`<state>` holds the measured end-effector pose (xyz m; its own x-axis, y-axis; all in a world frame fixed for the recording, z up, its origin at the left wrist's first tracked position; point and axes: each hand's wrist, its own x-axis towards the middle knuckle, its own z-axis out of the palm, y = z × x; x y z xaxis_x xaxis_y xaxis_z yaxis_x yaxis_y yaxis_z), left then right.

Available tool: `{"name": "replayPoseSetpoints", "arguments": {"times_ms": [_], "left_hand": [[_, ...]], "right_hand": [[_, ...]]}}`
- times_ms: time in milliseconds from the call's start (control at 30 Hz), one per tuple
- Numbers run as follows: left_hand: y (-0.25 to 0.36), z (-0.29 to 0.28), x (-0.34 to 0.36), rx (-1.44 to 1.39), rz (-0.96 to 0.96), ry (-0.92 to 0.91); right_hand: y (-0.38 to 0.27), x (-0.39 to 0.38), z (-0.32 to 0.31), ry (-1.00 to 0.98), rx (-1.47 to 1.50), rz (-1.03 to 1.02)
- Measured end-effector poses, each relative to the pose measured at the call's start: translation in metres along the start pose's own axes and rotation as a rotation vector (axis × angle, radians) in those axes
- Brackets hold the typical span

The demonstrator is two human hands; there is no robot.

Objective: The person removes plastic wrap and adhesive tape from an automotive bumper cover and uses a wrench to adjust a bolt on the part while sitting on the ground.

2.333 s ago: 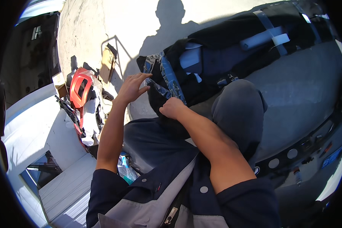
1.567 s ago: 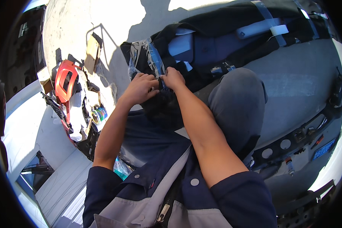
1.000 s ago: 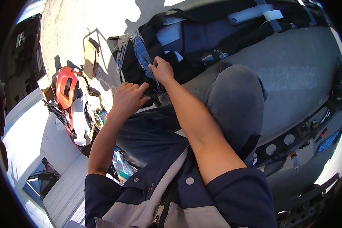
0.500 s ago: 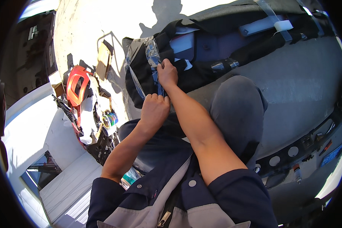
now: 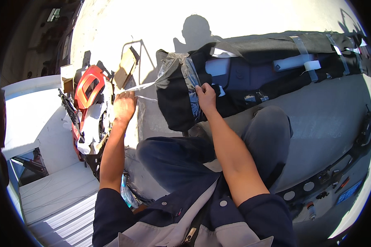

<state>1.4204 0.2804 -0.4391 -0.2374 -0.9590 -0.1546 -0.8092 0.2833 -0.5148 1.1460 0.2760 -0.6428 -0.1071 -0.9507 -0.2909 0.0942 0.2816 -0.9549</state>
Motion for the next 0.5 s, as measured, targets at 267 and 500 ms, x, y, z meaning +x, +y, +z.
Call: {"name": "replayPoseSetpoints", "arguments": {"times_ms": [267,500], "left_hand": [[0.043,0.085,0.102,-0.910,-0.726,-0.038],[0.002,0.118,0.102,-1.275,-0.515,0.065]], "right_hand": [[0.019,-0.021,-0.012,0.013,-0.047,0.024],[0.010,-0.025,-0.012,-0.086,-0.079,0.054]]}}
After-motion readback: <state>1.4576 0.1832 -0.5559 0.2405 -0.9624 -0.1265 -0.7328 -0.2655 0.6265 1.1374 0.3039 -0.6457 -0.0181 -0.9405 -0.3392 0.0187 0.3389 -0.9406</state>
